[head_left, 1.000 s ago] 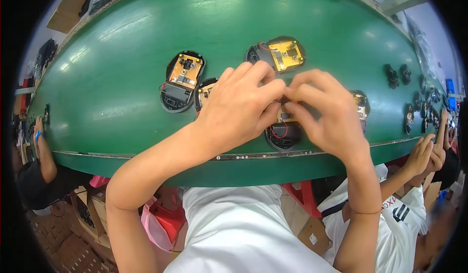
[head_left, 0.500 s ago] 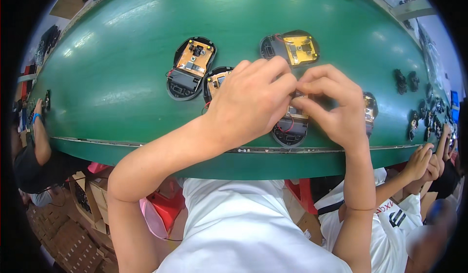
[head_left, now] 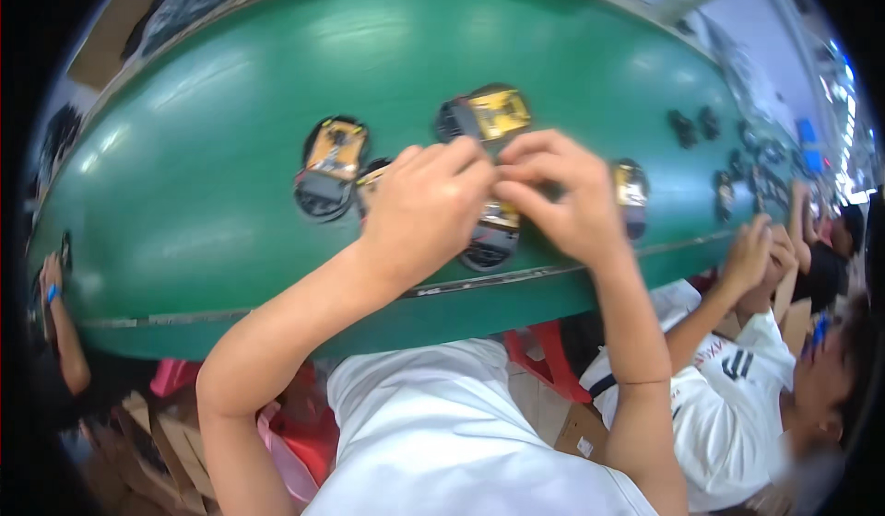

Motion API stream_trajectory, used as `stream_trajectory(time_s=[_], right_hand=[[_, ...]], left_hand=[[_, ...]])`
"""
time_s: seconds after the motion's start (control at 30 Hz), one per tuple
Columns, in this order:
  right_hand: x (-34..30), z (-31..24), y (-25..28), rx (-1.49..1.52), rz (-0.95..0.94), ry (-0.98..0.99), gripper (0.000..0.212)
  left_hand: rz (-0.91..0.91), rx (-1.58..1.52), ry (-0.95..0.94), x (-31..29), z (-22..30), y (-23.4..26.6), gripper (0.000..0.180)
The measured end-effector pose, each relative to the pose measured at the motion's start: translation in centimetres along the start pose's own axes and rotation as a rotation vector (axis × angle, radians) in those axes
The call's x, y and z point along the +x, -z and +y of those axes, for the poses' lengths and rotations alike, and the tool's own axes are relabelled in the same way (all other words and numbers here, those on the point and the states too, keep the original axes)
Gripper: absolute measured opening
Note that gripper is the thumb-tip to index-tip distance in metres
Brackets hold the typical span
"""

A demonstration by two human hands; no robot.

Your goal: Assembling small electronic devices by inserting internal components into plastic housings on an assembly line.

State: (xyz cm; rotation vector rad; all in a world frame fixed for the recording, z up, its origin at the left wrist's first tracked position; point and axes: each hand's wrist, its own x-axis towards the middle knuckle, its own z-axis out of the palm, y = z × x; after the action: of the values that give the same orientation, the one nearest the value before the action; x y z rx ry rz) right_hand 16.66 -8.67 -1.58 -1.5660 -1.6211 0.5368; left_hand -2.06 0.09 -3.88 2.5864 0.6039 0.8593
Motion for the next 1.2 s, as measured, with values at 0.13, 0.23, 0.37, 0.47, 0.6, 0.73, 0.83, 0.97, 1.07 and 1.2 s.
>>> stream_trajectory(time_s=[0.13,0.23,0.37,0.47,0.6,0.73,0.83,0.97,1.07,1.2], right_hand=[[-1.7,-0.4,-1.5,0.028,0.119,-0.047,0.018],[-2.2,-0.4,-1.3,0.112,0.143,-0.118,0.02],[-2.7,0.4,0.0,0.139,0.141,-0.18,0.022],[-2.6,0.7,0.5,0.141,0.15,-0.216,0.022],[-0.9,-0.6,-1.0,0.066,0.174,-0.129,0.022],[-1.3,-2.9,-1.9,-0.131,0.082,-0.027,0.023],[-6.5,5.7,3.8,0.129,0.312,-0.031,0.021],[-1.8,1.5,10.1,-0.418,0.557,-0.013,0.02],[2.0,10.5,14.6,-0.643,0.559,-0.001,0.03],[0.8,14.0,19.0,-0.694,0.539,-0.204,0.04]], left_hand=[[0.002,-0.029,-0.027,-0.2,0.2,0.3,0.012],[-0.048,-0.08,0.001,0.2,0.0,0.9,0.014],[-0.137,-0.284,0.09,1.7,0.1,0.0,0.017],[-0.123,-0.307,0.08,2.7,0.2,-1.0,0.014],[-0.153,-0.255,0.12,2.2,-1.2,0.6,0.012],[-0.264,0.005,0.128,-0.1,0.5,2.1,0.026],[0.122,-0.2,0.039,-0.8,2.3,5.4,0.036],[0.7,0.078,0.704,-11.9,-6.6,23.1,0.026],[1.126,0.319,0.849,-24.0,-11.4,38.4,0.025],[1.233,0.142,0.897,-26.9,-14.7,48.0,0.026]])
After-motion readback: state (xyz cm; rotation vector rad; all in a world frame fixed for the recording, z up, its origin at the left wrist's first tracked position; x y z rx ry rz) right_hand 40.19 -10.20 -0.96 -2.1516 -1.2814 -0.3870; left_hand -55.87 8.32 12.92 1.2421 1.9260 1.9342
